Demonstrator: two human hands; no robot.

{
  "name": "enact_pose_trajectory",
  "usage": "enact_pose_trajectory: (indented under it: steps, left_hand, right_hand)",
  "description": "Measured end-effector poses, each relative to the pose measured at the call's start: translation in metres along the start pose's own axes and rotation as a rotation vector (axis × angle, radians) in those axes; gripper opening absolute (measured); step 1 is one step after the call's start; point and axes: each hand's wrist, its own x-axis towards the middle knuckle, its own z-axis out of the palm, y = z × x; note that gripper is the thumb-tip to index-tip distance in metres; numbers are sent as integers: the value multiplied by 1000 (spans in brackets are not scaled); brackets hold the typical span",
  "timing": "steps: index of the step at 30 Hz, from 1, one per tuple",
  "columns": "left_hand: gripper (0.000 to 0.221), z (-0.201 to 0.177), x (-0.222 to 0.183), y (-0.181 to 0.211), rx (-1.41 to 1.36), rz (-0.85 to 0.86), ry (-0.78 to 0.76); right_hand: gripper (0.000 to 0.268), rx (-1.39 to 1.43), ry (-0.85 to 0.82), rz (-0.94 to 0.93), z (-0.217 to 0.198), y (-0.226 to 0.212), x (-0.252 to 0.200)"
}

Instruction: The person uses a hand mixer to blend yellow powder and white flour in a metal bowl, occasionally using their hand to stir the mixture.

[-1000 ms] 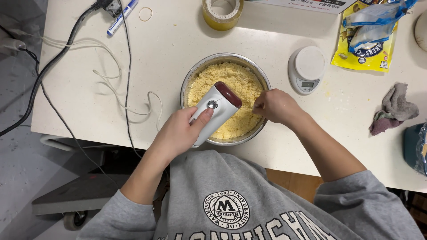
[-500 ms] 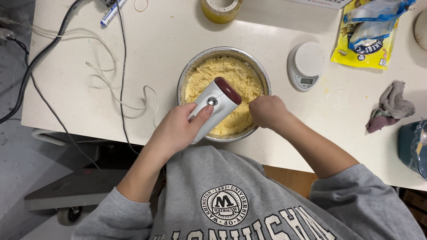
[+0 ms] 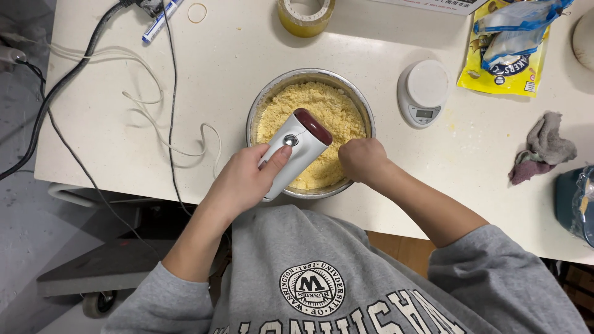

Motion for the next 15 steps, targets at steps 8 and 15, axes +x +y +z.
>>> enact_pose_trajectory:
  steps: [8, 15]
  left_hand:
    - [60, -6, 1, 1, -36, 0, 13]
    - [61, -4, 3, 0, -34, -9, -6]
  right_hand:
    - [15, 371, 77, 78, -29, 35, -9]
    - [14, 370, 99, 70, -25, 30, -14]
